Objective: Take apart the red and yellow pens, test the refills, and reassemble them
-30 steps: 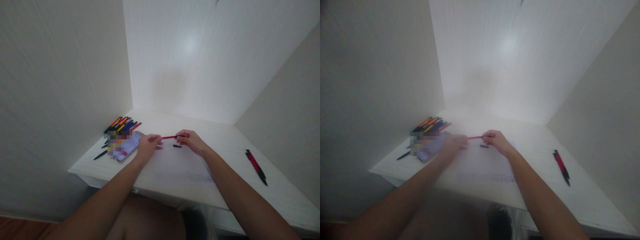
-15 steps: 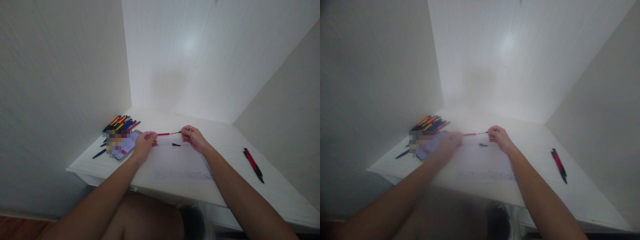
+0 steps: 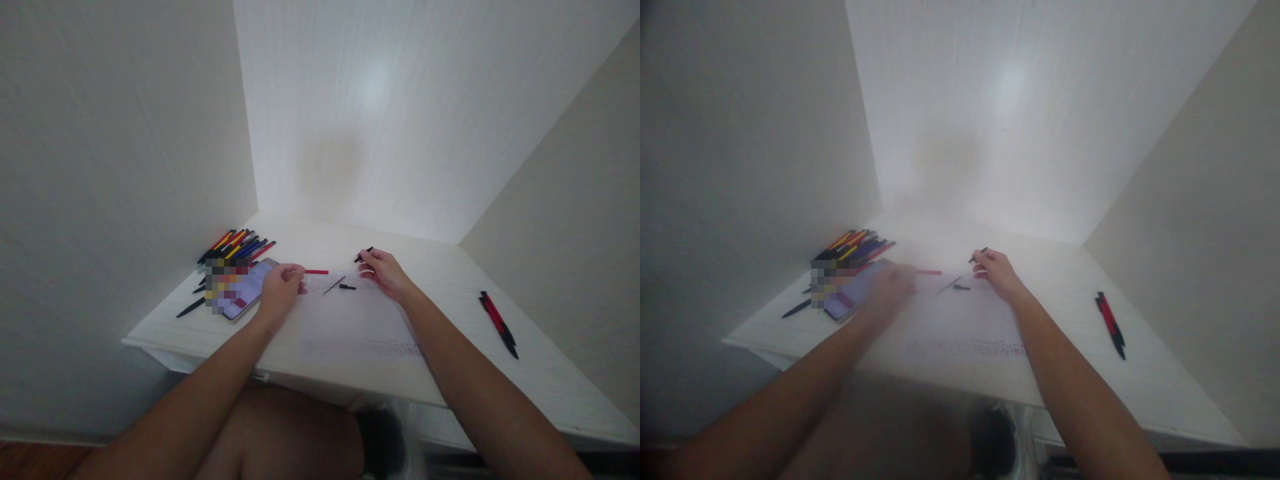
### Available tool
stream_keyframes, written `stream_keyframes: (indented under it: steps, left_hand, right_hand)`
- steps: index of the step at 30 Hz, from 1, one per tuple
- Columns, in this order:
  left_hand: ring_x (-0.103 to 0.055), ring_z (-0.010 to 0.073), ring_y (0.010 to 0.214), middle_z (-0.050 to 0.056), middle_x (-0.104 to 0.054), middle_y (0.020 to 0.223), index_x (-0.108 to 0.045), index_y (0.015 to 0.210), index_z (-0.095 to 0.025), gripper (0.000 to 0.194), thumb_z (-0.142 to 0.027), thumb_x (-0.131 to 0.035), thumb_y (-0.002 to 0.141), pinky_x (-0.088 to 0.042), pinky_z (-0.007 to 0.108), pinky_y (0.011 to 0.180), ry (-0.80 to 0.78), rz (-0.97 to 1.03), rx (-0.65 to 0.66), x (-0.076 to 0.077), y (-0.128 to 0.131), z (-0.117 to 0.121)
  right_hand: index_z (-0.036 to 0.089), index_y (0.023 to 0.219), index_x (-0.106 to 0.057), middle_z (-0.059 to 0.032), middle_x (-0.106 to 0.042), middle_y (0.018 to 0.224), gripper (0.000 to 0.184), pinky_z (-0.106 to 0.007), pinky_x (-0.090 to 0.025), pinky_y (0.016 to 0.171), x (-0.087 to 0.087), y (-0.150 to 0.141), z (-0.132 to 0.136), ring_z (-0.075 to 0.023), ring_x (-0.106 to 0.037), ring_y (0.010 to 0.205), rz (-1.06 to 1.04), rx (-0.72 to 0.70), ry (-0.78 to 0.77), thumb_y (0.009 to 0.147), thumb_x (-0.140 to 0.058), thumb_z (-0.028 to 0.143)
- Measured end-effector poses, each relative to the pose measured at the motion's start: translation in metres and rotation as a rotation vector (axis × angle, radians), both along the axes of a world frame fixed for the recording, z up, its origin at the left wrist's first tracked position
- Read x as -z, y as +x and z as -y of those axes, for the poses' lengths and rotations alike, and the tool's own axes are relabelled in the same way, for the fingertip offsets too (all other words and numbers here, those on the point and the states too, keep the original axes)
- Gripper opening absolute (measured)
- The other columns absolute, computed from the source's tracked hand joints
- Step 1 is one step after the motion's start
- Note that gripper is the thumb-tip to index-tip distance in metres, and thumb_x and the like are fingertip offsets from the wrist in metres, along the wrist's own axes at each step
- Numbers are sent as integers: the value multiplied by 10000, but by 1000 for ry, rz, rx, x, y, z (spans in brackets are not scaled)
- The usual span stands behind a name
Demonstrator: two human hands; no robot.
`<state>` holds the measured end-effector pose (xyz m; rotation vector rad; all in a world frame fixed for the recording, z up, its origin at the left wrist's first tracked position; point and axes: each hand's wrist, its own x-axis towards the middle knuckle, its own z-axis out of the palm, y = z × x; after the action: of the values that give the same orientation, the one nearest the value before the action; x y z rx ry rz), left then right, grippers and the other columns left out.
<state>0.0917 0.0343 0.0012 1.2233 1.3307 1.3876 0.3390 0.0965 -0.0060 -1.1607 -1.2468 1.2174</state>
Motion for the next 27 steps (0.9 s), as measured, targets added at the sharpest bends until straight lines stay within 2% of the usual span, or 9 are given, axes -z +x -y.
stream_keyframes:
  steps: [2,4,7,9,13,18,22,25,27]
  left_hand:
    - [-564,111,535,33,-611,689,-599,739,-129,105,-205,-601,811,-459,201,485,2,-37,12,0,1,0]
    - [-576,117,534,43,-626,704,-606,758,-129,89,-198,-609,814,-456,201,472,13,-71,21,1,2,0]
    - [-603,132,563,56,-644,731,-614,798,-133,123,-249,-620,839,-461,199,465,38,-103,24,6,5,-1]
    - [-622,145,592,62,-650,736,-619,829,-132,175,-305,-618,859,-472,200,463,51,-111,29,10,5,-3]
    - [-653,162,650,79,-675,794,-620,906,-125,232,-354,-607,874,-526,219,492,58,-100,54,16,6,-5]
    - [-659,160,671,82,-680,838,-624,936,-121,194,-300,-599,867,-546,228,509,67,-100,67,14,6,-4]
    - [-652,158,673,81,-681,876,-624,958,-131,183,-291,-579,882,-535,243,520,83,-131,31,12,5,-4]
    - [-644,173,696,60,-680,827,-637,902,-152,166,-313,-611,870,-517,277,593,148,-342,-63,13,2,-6]
    - [-635,184,712,44,-670,765,-643,824,-165,169,-330,-637,858,-495,303,668,197,-518,-102,15,0,-8]
  right_hand:
    - [197,815,-633,-74,-660,897,328,-299,-510,643,1,-1,0,-163,-614,745,77,-4,41,766,-716,511]
    - [201,832,-614,-84,-670,921,335,-310,-507,643,1,-1,-1,-170,-626,740,175,14,94,804,-655,531]
    - [206,766,-573,-38,-627,737,308,-293,-440,586,0,2,-2,-150,-563,632,306,59,164,826,-628,503]
    - [213,678,-524,-3,-562,626,305,-282,-372,560,-2,4,-2,-138,-494,583,526,52,251,831,-628,455]
    - [213,616,-495,2,-543,608,278,-285,-313,565,-3,8,0,-140,-459,586,906,-5,364,833,-597,355]
    - [190,774,-651,-37,-631,713,102,-293,-352,617,-6,10,2,-154,-507,630,1036,-43,335,798,-593,270]
    - [154,962,-707,-73,-677,799,236,-300,-390,657,-8,17,0,-170,-554,674,1125,-61,280,788,-572,239]
    - [149,1097,-684,-85,-695,850,345,-299,-408,659,-8,23,0,-177,-581,693,1171,-84,240,780,-578,235]
    - [165,1093,-683,-89,-704,879,344,-302,-418,662,-8,26,0,-186,-598,713,1197,-107,223,769,-593,237]
